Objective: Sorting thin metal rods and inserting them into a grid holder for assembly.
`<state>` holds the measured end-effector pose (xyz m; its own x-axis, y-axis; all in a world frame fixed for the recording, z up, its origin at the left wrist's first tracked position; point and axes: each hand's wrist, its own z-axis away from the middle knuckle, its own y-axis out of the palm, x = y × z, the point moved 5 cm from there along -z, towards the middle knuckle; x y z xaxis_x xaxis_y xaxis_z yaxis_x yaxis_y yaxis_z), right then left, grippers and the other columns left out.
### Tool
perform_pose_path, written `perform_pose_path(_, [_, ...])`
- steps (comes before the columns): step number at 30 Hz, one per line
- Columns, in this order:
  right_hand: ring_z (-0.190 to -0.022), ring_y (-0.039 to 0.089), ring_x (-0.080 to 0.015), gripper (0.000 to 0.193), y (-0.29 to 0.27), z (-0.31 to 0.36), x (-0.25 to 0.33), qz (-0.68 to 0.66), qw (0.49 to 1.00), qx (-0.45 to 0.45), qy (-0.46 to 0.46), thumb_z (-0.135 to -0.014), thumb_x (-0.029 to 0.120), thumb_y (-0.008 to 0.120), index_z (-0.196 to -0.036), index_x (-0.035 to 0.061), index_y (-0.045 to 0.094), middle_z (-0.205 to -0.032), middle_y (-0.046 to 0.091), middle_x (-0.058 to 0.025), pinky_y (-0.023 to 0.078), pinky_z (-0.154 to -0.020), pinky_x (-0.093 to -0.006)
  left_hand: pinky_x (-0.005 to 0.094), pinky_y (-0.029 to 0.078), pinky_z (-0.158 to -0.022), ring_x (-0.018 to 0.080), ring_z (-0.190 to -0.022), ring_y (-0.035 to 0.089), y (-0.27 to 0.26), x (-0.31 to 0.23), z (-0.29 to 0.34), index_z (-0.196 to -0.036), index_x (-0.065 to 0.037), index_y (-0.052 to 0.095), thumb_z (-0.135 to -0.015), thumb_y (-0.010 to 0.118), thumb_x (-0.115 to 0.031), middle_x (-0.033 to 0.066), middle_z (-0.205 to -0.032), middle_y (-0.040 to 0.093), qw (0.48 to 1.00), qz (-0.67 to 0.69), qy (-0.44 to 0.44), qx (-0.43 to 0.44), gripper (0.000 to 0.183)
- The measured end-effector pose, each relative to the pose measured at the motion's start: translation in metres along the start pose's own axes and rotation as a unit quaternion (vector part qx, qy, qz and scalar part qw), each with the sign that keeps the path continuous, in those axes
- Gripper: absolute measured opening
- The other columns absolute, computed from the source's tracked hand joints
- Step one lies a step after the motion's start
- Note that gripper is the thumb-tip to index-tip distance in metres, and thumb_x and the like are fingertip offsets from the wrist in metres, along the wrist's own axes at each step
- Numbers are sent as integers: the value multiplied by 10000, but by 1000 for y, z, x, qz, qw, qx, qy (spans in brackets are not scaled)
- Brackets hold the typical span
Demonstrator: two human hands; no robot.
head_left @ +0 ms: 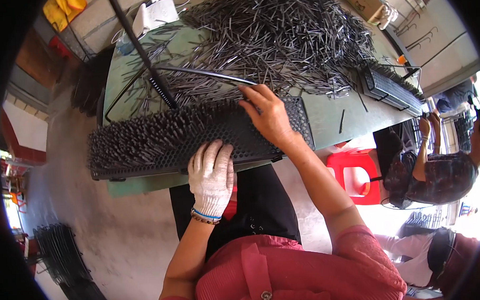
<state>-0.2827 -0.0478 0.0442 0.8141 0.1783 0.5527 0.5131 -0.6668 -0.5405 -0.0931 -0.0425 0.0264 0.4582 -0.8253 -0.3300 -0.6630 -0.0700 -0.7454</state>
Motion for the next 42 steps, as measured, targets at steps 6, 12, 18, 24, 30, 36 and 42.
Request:
perform_pose_path(6, [-797, 585, -322, 239, -3, -5, 4, 71, 995, 1, -64, -792, 30, 664, -1029, 2, 658, -933, 587, -135, 480, -682, -399, 468, 453, -894, 334, -1079, 549, -3, -3, -4, -1151, -109, 600, -815, 639, -117, 94, -1178, 563, 999, -29, 28, 33, 338])
perform_pose_path(12, [-855, 572, -283, 240, 8, 0, 6, 87, 992, 35, -82, -825, 88, 640, -1053, 12, 644, -955, 569, -110, 451, -755, -376, 468, 444, -907, 333, -1094, 535, -5, -10, -9, -1143, -103, 596, -809, 634, -113, 105, -1184, 549, 995, -52, 35, 83, 337])
perform_pose_path(18, [-816, 585, -287, 257, -39, 4, -6, 79, 996, -35, -36, -800, 93, 691, -1043, 21, 651, -932, 578, -105, 475, -727, -373, 384, 477, -912, 302, -1008, 601, -22, -28, -51, -1075, -47, 642, -836, 630, -60, 134, -1091, 608, 992, 110, -37, 57, 239])
perform_pose_path(24, [-742, 644, -280, 171, -112, 28, -124, 29, 971, -152, 180, -835, 76, 679, -992, 6, 679, -907, 627, -139, 504, -643, -337, 392, 465, -924, 326, -1050, 588, -15, -62, -185, -1189, -15, 556, -878, 610, -151, 166, -1131, 593, 992, 87, 44, 83, 344])
perform_pose_path(30, [-980, 559, -363, 307, -114, 80, -213, 215, 949, -126, 193, -813, 128, 683, -1092, 11, 631, -1077, 588, -178, 450, -873, -422, 439, 390, -1038, 399, -1238, 482, 129, -24, -329, -1376, 19, 375, -795, 654, -474, 306, -1325, 475, 975, -55, -43, 209, 811])
perform_pose_path(36, [-912, 590, -318, 247, -114, 76, -195, 215, 954, -147, 149, -785, -3, 695, -1025, 30, 648, -1024, 604, -145, 483, -792, -394, 454, 390, -1054, 353, -1313, 419, 267, 45, -396, -1441, 37, 210, -598, 751, -695, 243, -1442, 372, 927, -94, -193, 308, 1241])
perform_pose_path(42, [-857, 627, -299, 206, -112, 68, -198, 147, 957, -146, 201, -770, -30, 706, -967, 18, 671, -983, 628, -145, 513, -743, -358, 409, 398, -1050, 349, -1304, 423, 331, 117, -431, -1424, 150, 152, -551, 821, -652, 296, -1419, 384, 912, -9, -259, 318, 1362])
